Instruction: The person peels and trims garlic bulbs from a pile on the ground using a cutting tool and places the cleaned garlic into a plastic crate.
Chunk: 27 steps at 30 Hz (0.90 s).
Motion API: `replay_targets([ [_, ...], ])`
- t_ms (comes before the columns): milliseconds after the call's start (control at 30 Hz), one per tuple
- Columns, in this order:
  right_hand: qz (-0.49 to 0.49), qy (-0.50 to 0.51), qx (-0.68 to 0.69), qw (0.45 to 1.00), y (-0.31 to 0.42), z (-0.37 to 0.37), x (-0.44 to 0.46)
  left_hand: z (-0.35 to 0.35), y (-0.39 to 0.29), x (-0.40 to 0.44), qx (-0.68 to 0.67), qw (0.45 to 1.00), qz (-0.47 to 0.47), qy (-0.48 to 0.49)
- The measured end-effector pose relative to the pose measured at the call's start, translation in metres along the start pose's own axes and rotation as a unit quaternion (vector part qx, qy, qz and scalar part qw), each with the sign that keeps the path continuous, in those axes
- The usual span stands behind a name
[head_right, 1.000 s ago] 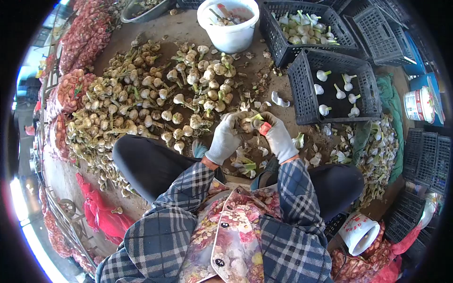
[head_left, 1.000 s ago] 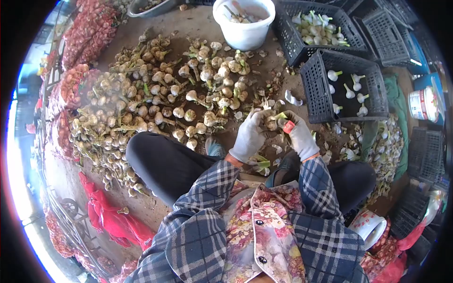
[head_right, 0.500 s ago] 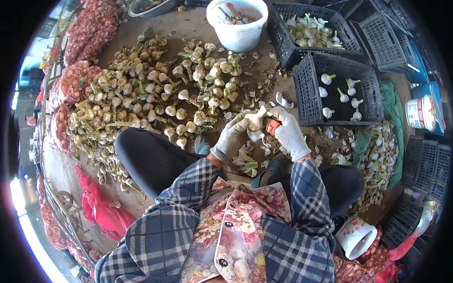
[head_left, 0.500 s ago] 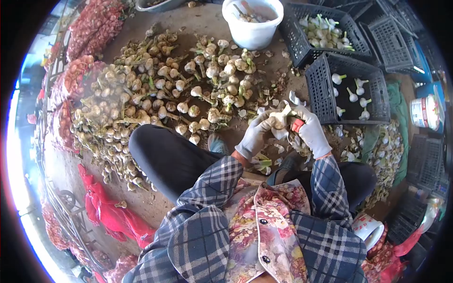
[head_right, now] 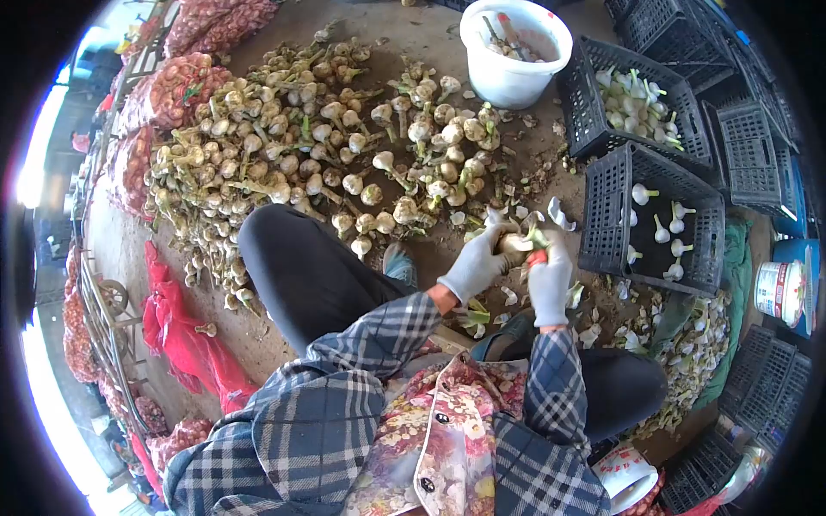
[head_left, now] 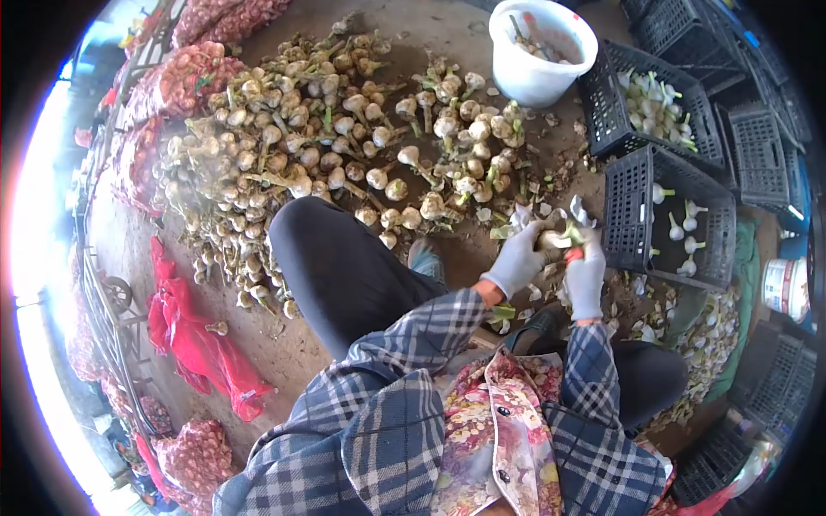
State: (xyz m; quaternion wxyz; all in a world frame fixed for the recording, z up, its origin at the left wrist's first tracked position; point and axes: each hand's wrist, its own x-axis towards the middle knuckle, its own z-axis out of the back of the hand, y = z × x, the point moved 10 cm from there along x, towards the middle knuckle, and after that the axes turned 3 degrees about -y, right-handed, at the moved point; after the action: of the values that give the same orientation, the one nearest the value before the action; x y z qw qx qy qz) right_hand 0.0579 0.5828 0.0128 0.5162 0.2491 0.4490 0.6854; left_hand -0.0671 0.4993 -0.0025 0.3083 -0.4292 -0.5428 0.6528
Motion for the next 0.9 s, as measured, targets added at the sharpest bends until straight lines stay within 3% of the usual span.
replay_targets([
  [100, 0.052, -0.001, 0.074, 0.996, -0.019, -0.002, 0.02, -0.008, 0.001, 0.013, -0.165, 0.977, -0.007, 0.135],
  [133, 0.049, 0.037, 0.038, 0.997, -0.017, -0.007, 0.019, -0.006, 0.014, 0.009, -0.179, 0.968, 0.064, 0.161],
  [167, 0.045, 0.069, 0.001, 0.997, 0.001, -0.01, 0.014, 0.004, 0.013, 0.006, -0.128, 0.982, 0.085, 0.108],
  [200, 0.078, 0.071, -0.034, 0.994, 0.027, -0.011, 0.007, -0.001, 0.015, 0.01, -0.182, 0.977, 0.065, 0.086],
  [233, 0.051, 0.036, 0.074, 0.995, -0.002, -0.015, 0.018, -0.007, 0.02, 0.012, -0.235, 0.969, 0.049, 0.064],
  [300, -0.008, 0.045, 0.347, 0.937, -0.009, -0.008, 0.037, -0.019, -0.014, -0.001, -0.321, 0.924, 0.089, 0.188],
  [333, -0.178, -0.025, 0.436, 0.882, -0.054, -0.012, 0.042, -0.021, -0.012, -0.002, -0.322, 0.92, 0.091, 0.205],
  [367, -0.228, 0.003, 0.342, 0.911, -0.062, -0.002, 0.045, -0.024, -0.014, 0.001, -0.322, 0.917, 0.083, 0.222],
  [400, -0.091, 0.071, 0.065, 0.991, -0.067, 0.007, 0.06, -0.02, -0.014, 0.007, -0.331, 0.919, 0.069, 0.202],
  [433, 0.047, 0.13, -0.22, 0.966, -0.076, -0.002, 0.06, -0.015, -0.005, 0.012, -0.328, 0.923, 0.047, 0.194],
  [467, 0.043, 0.185, -0.38, 0.905, -0.068, -0.002, 0.043, -0.008, -0.009, 0.013, -0.304, 0.936, 0.045, 0.171],
  [500, 0.04, 0.185, -0.382, 0.905, -0.046, 0.004, 0.031, 0.001, -0.013, 0.013, -0.28, 0.948, 0.043, 0.144],
  [567, 0.148, 0.084, -0.158, 0.973, 0.034, 0.022, 0.018, 0.004, -0.01, 0.015, -0.315, 0.938, 0.051, 0.137],
  [600, 0.194, 0.086, -0.115, 0.97, 0.069, 0.019, 0.009, 0.002, -0.007, 0.014, -0.281, 0.947, 0.041, 0.152],
  [700, 0.221, 0.141, -0.133, 0.956, 0.083, 0.005, -0.002, 0.001, -0.023, 0.008, -0.224, 0.958, 0.004, 0.177],
  [767, 0.229, 0.147, -0.179, 0.945, 0.09, 0.004, -0.007, 0.004, -0.032, 0.0, -0.065, 0.975, -0.028, 0.21],
  [900, 0.283, 0.196, -0.303, 0.889, 0.091, -0.016, -0.023, 0.004, -0.024, -0.007, 0.054, 0.972, -0.055, 0.222],
])
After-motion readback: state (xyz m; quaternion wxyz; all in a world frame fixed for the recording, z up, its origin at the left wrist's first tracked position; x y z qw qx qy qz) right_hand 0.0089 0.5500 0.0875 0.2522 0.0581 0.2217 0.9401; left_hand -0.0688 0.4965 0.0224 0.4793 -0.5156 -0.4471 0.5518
